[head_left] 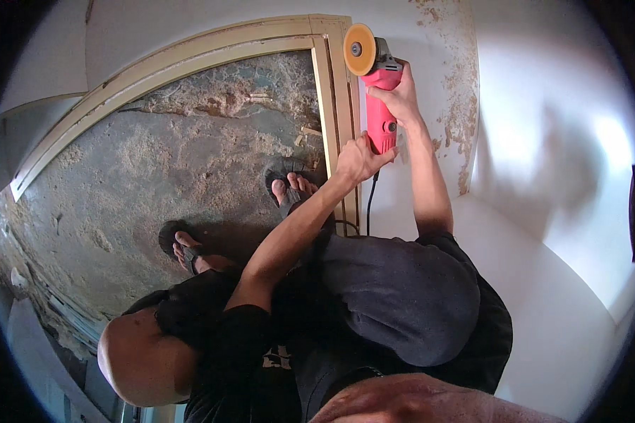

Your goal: The person uses an angle grinder to sand the interior edges of a wooden door frame.

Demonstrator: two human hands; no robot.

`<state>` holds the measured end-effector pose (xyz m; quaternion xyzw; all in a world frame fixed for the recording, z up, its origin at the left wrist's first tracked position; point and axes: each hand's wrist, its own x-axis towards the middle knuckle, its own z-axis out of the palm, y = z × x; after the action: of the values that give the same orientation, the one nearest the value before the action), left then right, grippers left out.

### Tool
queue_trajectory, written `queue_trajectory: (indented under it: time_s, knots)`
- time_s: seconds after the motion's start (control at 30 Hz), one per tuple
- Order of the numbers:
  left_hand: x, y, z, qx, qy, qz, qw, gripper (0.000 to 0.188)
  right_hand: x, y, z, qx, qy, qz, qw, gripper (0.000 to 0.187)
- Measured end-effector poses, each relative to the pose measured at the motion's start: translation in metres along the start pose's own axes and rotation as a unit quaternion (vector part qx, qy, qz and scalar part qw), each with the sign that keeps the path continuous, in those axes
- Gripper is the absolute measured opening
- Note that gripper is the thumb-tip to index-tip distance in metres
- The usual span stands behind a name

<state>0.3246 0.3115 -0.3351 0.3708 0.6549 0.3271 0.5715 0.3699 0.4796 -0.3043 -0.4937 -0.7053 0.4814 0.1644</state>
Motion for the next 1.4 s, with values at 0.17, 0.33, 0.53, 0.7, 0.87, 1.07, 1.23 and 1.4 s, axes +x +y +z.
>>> queue_trajectory:
  time_s: [0.17, 0.33, 0.53, 0.7, 0.87, 1.07, 1.23, 1.4]
  knots:
    - [0.003, 0.002, -0.002, -0.007, -0.001, -0.004, 1.000, 0.080, 0.003, -0.001, 0.001, -0.002, 0.005, 0.006, 1.000, 0.077]
    - [0.005, 0.003, -0.005, -0.010, -0.012, -0.009, 1.000, 0.078, 0.006, 0.001, 0.001, -0.007, 0.008, 0.001, 1.000, 0.075]
    - [0.008, 0.003, -0.004, -0.003, -0.004, -0.028, 1.000, 0.079, 0.011, 0.004, 0.001, 0.027, -0.006, -0.003, 1.000, 0.075]
    - [0.010, 0.003, -0.006, -0.021, 0.003, -0.016, 1.000, 0.078, 0.014, 0.004, 0.001, 0.022, -0.001, -0.008, 1.000, 0.075]
    - [0.013, 0.004, -0.007, -0.013, 0.002, -0.018, 1.000, 0.076, 0.017, 0.001, 0.001, 0.023, -0.001, -0.012, 1.000, 0.075]
    - [0.016, 0.005, -0.010, -0.023, 0.005, -0.010, 1.000, 0.073, 0.022, -0.003, 0.003, 0.021, 0.005, -0.004, 1.000, 0.073]
    - [0.021, 0.005, -0.012, -0.015, 0.009, -0.014, 1.000, 0.072, 0.026, -0.007, 0.004, 0.020, 0.005, -0.009, 1.000, 0.075]
    - [0.022, 0.008, -0.016, -0.005, 0.009, 0.000, 1.000, 0.074, 0.029, -0.007, 0.004, 0.020, 0.007, 0.004, 1.000, 0.075]
